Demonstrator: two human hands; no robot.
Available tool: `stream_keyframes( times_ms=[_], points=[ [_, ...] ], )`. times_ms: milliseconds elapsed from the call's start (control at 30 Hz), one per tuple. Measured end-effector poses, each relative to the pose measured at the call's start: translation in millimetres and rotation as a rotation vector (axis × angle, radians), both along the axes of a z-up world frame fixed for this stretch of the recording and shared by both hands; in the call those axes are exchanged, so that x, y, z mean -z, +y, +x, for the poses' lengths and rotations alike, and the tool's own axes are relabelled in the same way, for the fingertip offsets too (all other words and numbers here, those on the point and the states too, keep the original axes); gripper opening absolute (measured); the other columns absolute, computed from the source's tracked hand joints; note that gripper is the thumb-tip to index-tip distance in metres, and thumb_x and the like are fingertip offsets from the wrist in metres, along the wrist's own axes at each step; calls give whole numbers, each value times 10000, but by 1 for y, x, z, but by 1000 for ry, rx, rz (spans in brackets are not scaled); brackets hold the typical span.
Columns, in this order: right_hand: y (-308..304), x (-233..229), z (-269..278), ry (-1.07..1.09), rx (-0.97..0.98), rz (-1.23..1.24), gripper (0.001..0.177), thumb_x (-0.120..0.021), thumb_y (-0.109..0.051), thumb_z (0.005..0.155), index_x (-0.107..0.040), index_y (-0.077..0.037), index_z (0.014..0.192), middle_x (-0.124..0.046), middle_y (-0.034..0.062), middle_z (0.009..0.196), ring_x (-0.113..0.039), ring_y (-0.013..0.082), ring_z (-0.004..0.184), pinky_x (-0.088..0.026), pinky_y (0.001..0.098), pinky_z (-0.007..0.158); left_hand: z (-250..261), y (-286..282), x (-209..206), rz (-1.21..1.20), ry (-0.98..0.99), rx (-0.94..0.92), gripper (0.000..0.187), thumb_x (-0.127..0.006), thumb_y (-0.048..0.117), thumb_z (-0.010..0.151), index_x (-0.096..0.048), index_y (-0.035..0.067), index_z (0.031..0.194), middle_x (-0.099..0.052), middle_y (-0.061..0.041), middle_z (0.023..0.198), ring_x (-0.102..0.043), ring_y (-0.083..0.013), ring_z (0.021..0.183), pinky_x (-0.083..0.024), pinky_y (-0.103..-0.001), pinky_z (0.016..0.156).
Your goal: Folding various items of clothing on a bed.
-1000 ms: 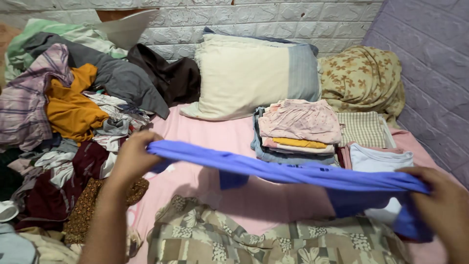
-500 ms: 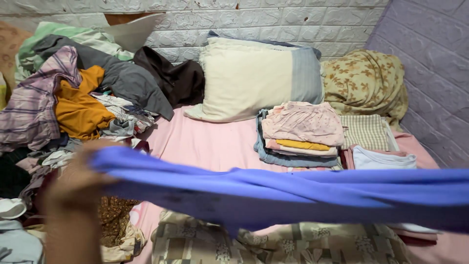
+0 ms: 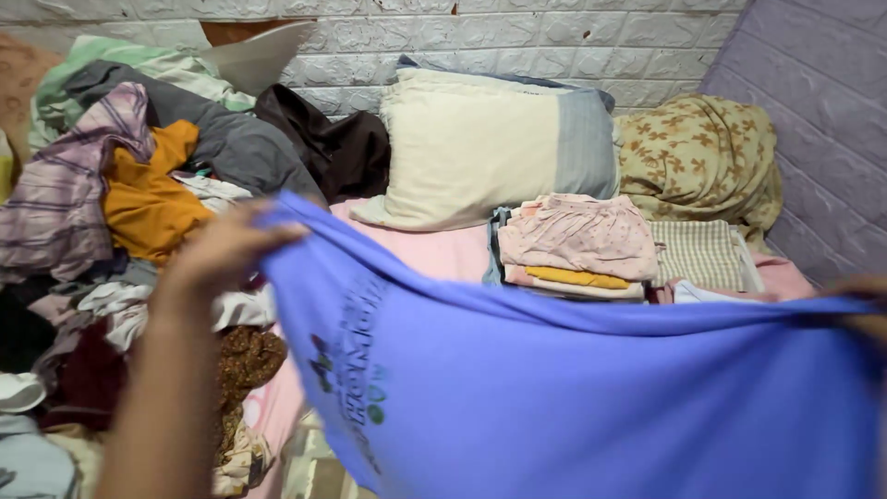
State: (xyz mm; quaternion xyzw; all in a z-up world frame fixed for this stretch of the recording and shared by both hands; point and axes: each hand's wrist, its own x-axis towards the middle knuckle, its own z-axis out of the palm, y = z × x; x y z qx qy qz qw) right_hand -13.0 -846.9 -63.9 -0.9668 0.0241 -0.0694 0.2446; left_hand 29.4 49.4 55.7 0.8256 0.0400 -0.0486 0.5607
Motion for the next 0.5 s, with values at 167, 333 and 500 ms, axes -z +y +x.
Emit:
stream_keyframes(
  times_ms=[167,333,500],
  points=[
    [111,84,80,28,108,-93,301,-721,-191,860,-817,-201,1144,-817,111,1030,-773,266,932,-582,390,871,142,-24,189,-15,-18,40,358,-798,235,833,-782,20,1119,-759,-59,919,-673,-161,804,-543,-297,742],
    [121,120,129,-115,267,-23,351,-642,-156,931,-785,-237,1241,-784,161,1039,-748,316,918,-571,422,844,215,-70,266,-265,-156,55,265,-704,-5,829,-766,15,1087,-751,-50,979,-682,-109,858,-543,-260,796],
    [98,180,89,-183,98,-202,421,-603,-70,840,-801,-337,1098,-756,77,1230,-732,334,1011,-572,452,889,166,-76,275,-363,-37,9,531,-496,-113,851,-673,151,1276,-728,-46,1064,-716,-108,906,-574,-218,824]
  ],
)
